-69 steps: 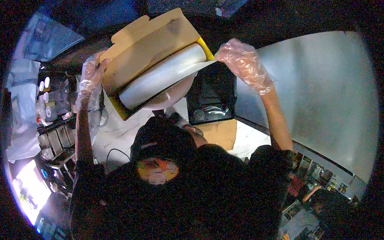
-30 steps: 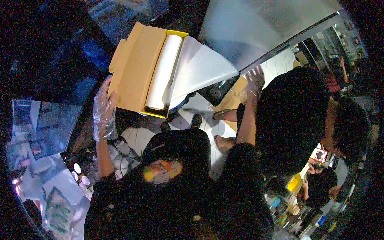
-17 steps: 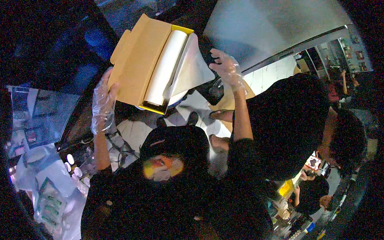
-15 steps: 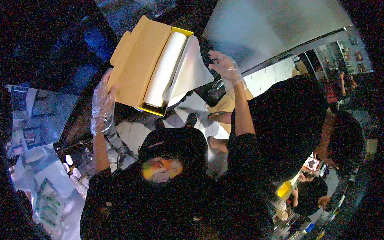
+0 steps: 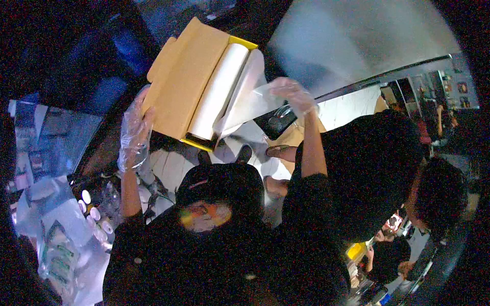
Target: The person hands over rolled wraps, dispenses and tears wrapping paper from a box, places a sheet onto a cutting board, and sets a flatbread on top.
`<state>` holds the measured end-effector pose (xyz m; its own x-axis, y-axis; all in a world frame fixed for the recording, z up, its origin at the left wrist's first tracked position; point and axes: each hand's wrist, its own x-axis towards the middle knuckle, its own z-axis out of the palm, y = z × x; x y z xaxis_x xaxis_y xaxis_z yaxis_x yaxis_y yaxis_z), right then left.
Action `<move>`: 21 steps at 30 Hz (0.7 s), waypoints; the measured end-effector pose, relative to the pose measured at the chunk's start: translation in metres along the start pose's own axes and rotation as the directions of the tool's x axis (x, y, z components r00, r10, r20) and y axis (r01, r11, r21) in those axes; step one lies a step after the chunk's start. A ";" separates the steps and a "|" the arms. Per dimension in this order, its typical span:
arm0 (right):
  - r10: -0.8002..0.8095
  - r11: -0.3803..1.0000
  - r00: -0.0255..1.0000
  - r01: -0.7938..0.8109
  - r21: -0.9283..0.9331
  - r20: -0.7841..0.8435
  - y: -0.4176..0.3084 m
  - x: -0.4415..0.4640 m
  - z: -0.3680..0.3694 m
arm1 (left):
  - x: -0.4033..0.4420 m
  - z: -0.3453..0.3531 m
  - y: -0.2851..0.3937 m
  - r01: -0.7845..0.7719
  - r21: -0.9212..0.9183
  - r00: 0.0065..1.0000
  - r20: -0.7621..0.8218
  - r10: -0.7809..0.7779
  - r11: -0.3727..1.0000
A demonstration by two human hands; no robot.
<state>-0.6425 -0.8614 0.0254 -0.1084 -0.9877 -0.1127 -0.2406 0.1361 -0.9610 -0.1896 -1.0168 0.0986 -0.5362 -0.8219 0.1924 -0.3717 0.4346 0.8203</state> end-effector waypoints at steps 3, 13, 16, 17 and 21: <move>0.258 0.925 0.945 -0.301 -0.231 -0.200 -0.063 -0.023 -0.002 | -0.003 0.000 0.002 0.000 -0.007 1.000 0.000 0.000 1.000; -0.255 0.861 0.963 0.185 -0.473 -0.086 -0.175 -0.011 -0.015 | 0.002 0.002 0.018 0.104 -0.034 0.995 -0.002 -0.104 0.994; -0.238 0.800 0.971 0.188 -0.570 -0.015 -0.192 0.012 -0.006 | 0.001 0.004 0.008 0.058 0.003 0.998 -0.022 -0.058 0.998; -0.237 0.781 0.971 0.193 -0.594 0.005 -0.195 0.018 -0.002 | 0.000 0.004 0.005 0.032 0.033 0.999 -0.035 -0.031 0.999; -0.250 0.712 0.967 0.218 -0.668 0.050 -0.203 0.025 0.009 | -0.004 0.004 0.003 0.041 -0.168 0.999 -0.004 -0.042 0.985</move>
<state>-0.5875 -0.9143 0.2156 0.0034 -0.9930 0.1182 -0.8391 -0.0672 -0.5398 -0.1910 -1.0107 0.0978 -0.5170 -0.8409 0.1601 -0.2607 0.3329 0.9062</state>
